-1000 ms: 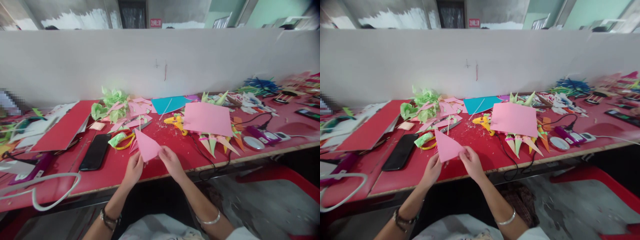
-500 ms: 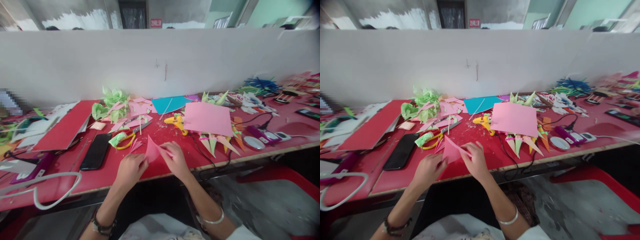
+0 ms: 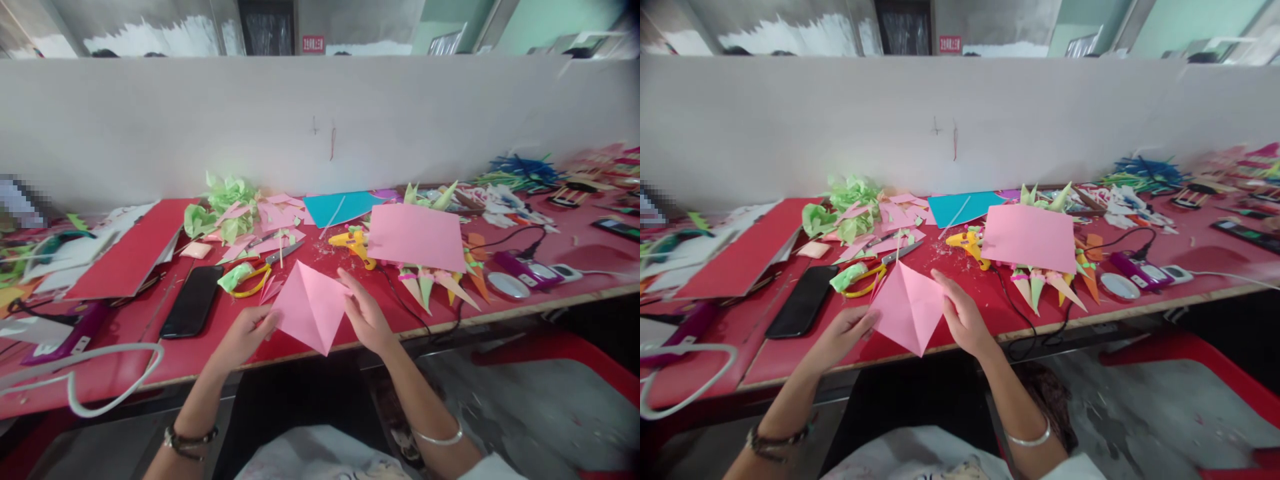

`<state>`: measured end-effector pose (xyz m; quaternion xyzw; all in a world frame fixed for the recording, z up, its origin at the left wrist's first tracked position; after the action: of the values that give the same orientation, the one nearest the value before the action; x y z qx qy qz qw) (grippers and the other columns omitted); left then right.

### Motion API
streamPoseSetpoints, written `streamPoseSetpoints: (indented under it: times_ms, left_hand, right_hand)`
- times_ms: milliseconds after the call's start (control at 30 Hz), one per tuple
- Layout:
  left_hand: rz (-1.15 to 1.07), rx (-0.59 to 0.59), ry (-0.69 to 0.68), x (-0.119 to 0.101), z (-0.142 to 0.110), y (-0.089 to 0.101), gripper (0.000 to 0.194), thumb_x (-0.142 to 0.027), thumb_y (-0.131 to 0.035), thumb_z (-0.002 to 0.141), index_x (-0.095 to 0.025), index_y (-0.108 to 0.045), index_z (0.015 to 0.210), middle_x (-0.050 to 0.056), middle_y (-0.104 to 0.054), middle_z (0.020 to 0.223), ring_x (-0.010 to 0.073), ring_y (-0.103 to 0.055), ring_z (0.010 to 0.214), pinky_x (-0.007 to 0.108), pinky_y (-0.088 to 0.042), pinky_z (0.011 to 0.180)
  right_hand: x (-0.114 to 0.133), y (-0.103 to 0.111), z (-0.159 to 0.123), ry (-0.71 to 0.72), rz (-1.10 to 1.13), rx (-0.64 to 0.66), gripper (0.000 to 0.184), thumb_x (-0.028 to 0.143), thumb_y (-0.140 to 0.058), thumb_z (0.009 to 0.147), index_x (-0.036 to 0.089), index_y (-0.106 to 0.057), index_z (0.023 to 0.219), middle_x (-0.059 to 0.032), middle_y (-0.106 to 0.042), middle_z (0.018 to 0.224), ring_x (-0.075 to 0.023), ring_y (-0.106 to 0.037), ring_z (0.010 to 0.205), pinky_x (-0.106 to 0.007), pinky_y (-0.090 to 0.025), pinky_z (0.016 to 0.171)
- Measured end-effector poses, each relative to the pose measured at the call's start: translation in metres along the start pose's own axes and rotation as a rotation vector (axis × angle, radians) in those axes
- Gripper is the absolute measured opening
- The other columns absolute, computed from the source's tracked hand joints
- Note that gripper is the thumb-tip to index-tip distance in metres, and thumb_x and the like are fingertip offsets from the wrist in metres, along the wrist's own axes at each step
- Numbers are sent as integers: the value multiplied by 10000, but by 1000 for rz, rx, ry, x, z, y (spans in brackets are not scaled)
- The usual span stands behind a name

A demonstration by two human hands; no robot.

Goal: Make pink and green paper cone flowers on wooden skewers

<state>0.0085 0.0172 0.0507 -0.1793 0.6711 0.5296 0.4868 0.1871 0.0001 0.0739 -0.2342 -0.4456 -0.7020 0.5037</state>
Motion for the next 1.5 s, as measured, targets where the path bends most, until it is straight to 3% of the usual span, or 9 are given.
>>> streamPoseSetpoints:
  times_ms: [200,400,500,600,867,1033,1133,1267,1500]
  left_hand:
    - [-75,72,70,17,-3,2,377,-402,-349,836,-166,-387,544,-45,-393,513,77,-374,489,191,-317,497]
    - [-234,100,-3,13,-4,-2,393,-472,-395,804,-150,-523,620,1,-536,592,107,-491,572,218,-401,592]
    - [-268,51,-63,4,-2,-7,376,-496,-531,708,-150,-596,840,52,-629,785,167,-558,711,267,-440,673]
    - [-214,-102,6,6,3,-14,347,-432,-617,646,-157,-612,856,53,-648,823,195,-568,779,289,-447,721]
    - [-208,-400,184,15,2,-13,371,-430,-532,707,-144,-512,471,-8,-527,454,109,-506,481,209,-405,522]
    - [-231,-476,199,13,0,-10,355,-409,-537,709,-143,-515,475,-25,-503,420,92,-489,435,190,-391,477]
    - [-282,-505,171,10,1,-15,321,-391,-544,703,-139,-530,506,-27,-519,434,91,-487,429,190,-400,468]
    - [-292,-493,142,9,2,-18,274,-365,-569,687,-131,-570,545,-21,-553,452,104,-503,435,202,-420,464]
    - [-323,-442,77,7,1,-13,230,-324,-563,712,-123,-630,620,21,-660,605,148,-604,601,236,-479,623]
  right_hand:
    - [5,-11,-7,116,-133,213,426,25,-379,715,237,-618,997,-54,-573,1066,-176,-476,1074,-341,-401,903]
    - [3,-6,1,37,12,108,117,190,-532,765,190,-641,805,-48,-633,798,-156,-577,772,-271,-462,714]
    - [-2,-2,2,-52,52,-12,115,254,-549,763,171,-607,709,-34,-602,699,-145,-560,674,-253,-447,640]
    - [-5,-7,-1,-115,64,-58,139,285,-556,754,162,-571,691,-18,-564,660,-137,-530,646,-246,-425,628]
    - [-14,-20,-5,-219,165,14,218,294,-539,752,165,-473,588,31,-433,582,-97,-450,594,-210,-372,578]
    - [-38,-29,-12,-433,588,-178,255,318,-635,661,209,-504,852,30,-549,689,-109,-552,615,-237,-455,609]
    - [-42,-51,-16,-516,756,-129,251,342,-641,657,179,-558,829,11,-603,628,-120,-574,576,-265,-479,612]
    - [-34,-62,-17,-506,729,-49,203,342,-600,705,143,-623,667,-20,-635,592,-132,-584,570,-271,-483,603]
    - [-35,-45,-14,-482,586,-125,233,328,-587,712,152,-596,560,-6,-609,521,-111,-557,493,-231,-469,537]
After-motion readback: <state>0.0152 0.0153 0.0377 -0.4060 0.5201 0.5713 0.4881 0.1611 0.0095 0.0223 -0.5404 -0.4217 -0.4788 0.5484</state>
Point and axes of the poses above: each hand's wrist, its own z-axis towards the middle knuckle, its own y-axis out of the back of the hand, x = y × z, the point moved 9 cm from there along z, towards the middle knuckle
